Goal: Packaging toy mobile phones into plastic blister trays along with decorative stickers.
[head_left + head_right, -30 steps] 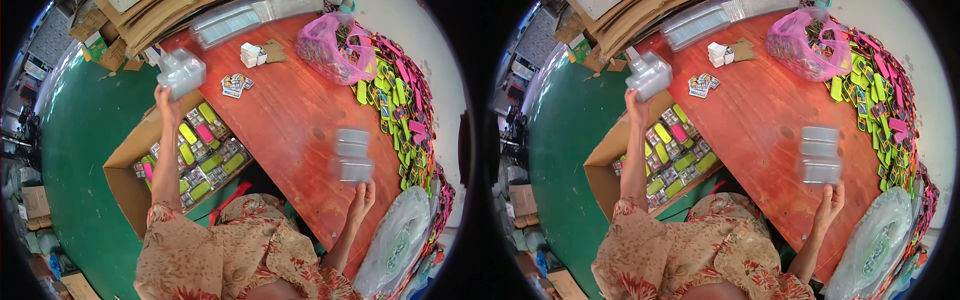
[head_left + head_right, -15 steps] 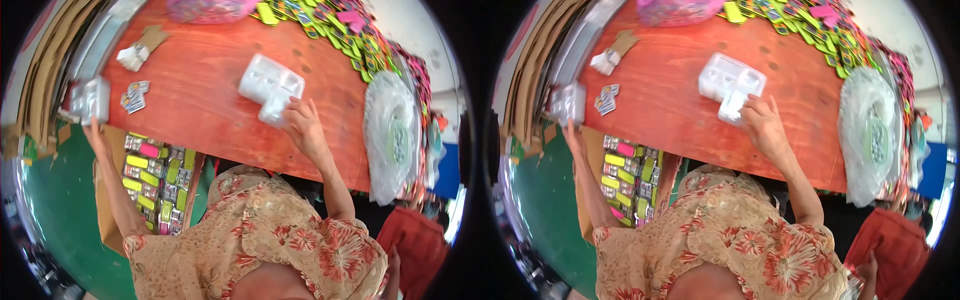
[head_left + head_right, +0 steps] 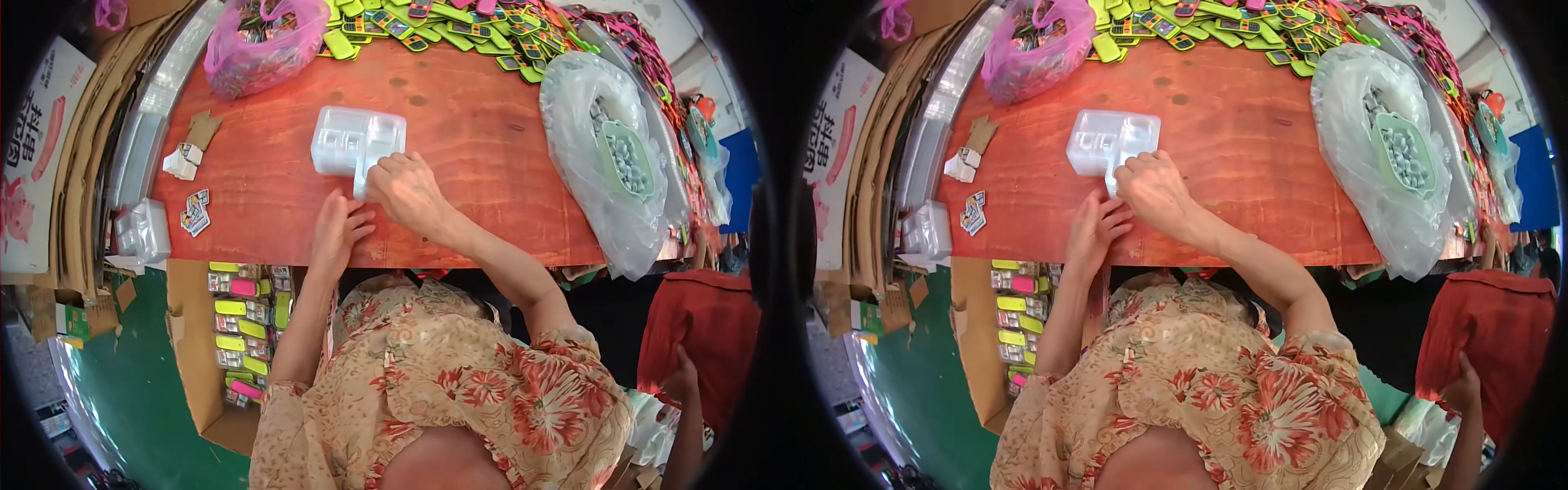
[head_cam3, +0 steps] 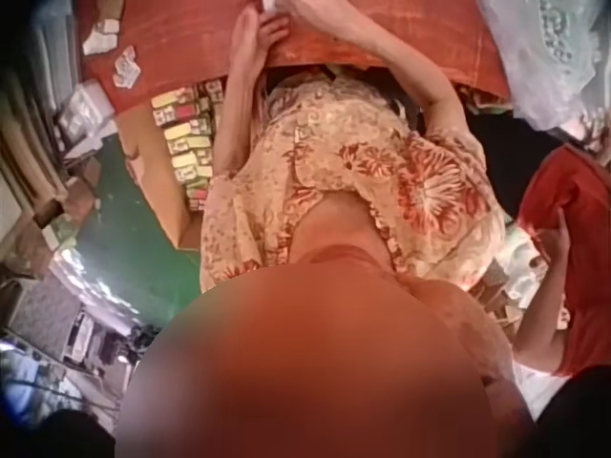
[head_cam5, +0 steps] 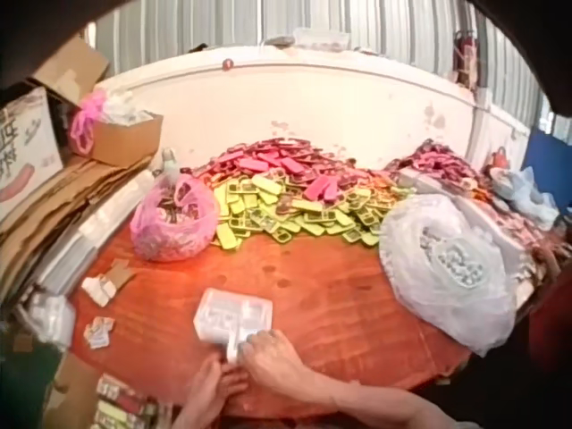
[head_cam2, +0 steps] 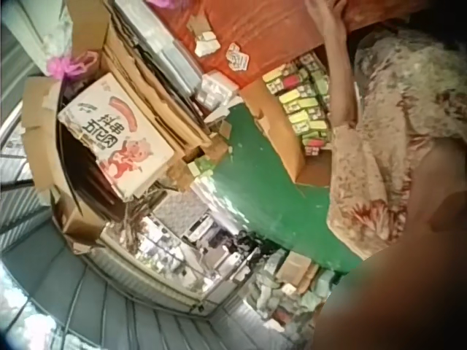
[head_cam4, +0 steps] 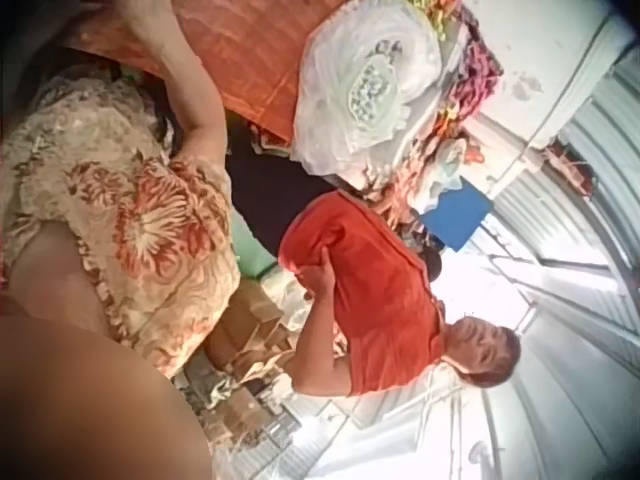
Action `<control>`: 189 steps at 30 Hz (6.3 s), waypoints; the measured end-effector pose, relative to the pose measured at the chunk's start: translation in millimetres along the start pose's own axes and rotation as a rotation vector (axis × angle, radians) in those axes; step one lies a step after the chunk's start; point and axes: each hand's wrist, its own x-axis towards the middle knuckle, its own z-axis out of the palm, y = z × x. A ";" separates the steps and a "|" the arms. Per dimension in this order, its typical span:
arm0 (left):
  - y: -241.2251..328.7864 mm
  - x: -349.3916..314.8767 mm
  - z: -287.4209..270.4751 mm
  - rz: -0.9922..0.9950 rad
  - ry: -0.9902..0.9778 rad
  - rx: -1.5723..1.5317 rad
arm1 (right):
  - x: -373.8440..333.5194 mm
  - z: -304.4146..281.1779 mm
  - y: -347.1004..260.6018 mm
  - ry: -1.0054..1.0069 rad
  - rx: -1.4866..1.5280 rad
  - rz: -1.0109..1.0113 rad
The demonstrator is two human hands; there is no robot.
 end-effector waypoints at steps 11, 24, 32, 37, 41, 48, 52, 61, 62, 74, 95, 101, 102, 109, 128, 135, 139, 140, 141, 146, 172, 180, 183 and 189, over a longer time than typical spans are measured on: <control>-8.0 9.6 21.5 0.277 -0.122 -0.337 | -8.1 -22.7 -12.0 0.014 0.836 0.379; 17.8 -17.6 -10.2 0.262 -0.205 -0.342 | -10.6 -71.0 13.6 0.315 1.163 0.616; 46.5 -20.9 -52.6 0.265 -0.279 -0.542 | -36.4 -47.0 30.7 0.310 1.150 0.566; 142.7 28.7 -55.2 0.571 -0.049 -0.464 | -57.4 -31.6 28.3 0.173 1.206 0.646; 208.3 105.8 -84.1 0.640 0.096 -0.309 | -57.4 -32.9 28.5 0.183 1.083 0.731; 271.5 210.4 -203.3 0.450 0.217 -0.199 | -29.6 -34.2 32.7 0.131 0.315 0.366; 266.4 250.6 -205.9 0.572 0.789 0.280 | -36.1 -18.2 48.3 0.042 0.169 0.304; 197.6 137.9 -42.0 0.953 0.741 1.264 | -32.4 -15.1 63.2 -0.028 0.185 0.217; 175.7 130.7 -66.6 1.137 0.434 1.491 | -26.5 -18.7 64.1 0.029 0.234 0.197; -35.0 40.0 70.8 -0.420 -0.650 -0.423 | -50.6 -43.4 62.7 -0.203 0.909 0.347; -37.5 36.0 81.3 -0.407 -0.575 -0.460 | -82.4 -38.5 204.1 0.211 -0.511 0.182; -36.7 38.5 81.3 -0.270 -0.476 -0.385 | -64.9 -63.3 68.2 -0.163 0.837 0.417; -30.1 29.1 100.9 -0.266 -0.231 -0.356 | -66.1 -52.2 59.9 -0.212 0.720 0.269; -41.2 39.6 79.0 -0.366 -0.601 -0.304 | -57.4 -50.7 92.3 -0.334 0.962 0.279; -37.5 41.5 86.3 -0.277 -0.468 -0.446 | -62.7 -63.0 68.6 -0.210 0.828 0.335; -36.6 38.1 90.0 -0.297 -0.585 -0.323 | -56.5 -56.7 68.7 -0.284 0.730 0.122; -44.8 38.1 88.9 -0.373 -0.631 -0.350 | -54.4 -58.3 78.6 -0.500 1.122 0.335; -47.8 40.0 85.9 -0.416 -0.683 -0.365 | -54.4 -58.9 80.7 -0.513 1.107 0.317; -50.5 41.0 84.6 -0.427 -0.695 -0.367 | -56.1 -60.9 82.2 -0.524 1.088 0.306; -48.4 34.6 82.2 -0.416 -0.445 -0.419 | -63.9 -71.7 89.0 -0.169 0.939 0.356; -57.7 27.5 86.1 -0.420 -0.782 -0.278 | -79.6 -71.7 69.2 -0.527 1.099 0.456; -49.1 22.0 90.3 -0.417 -0.751 -0.289 | -89.9 -65.3 53.2 -0.301 1.135 0.484; -46.7 19.8 93.5 -0.362 -0.765 -0.258 | -95.7 -70.3 53.2 -0.298 1.109 0.583; -48.0 28.7 97.0 -0.403 -0.863 -0.177 | -90.7 -77.8 65.0 -0.460 1.201 0.551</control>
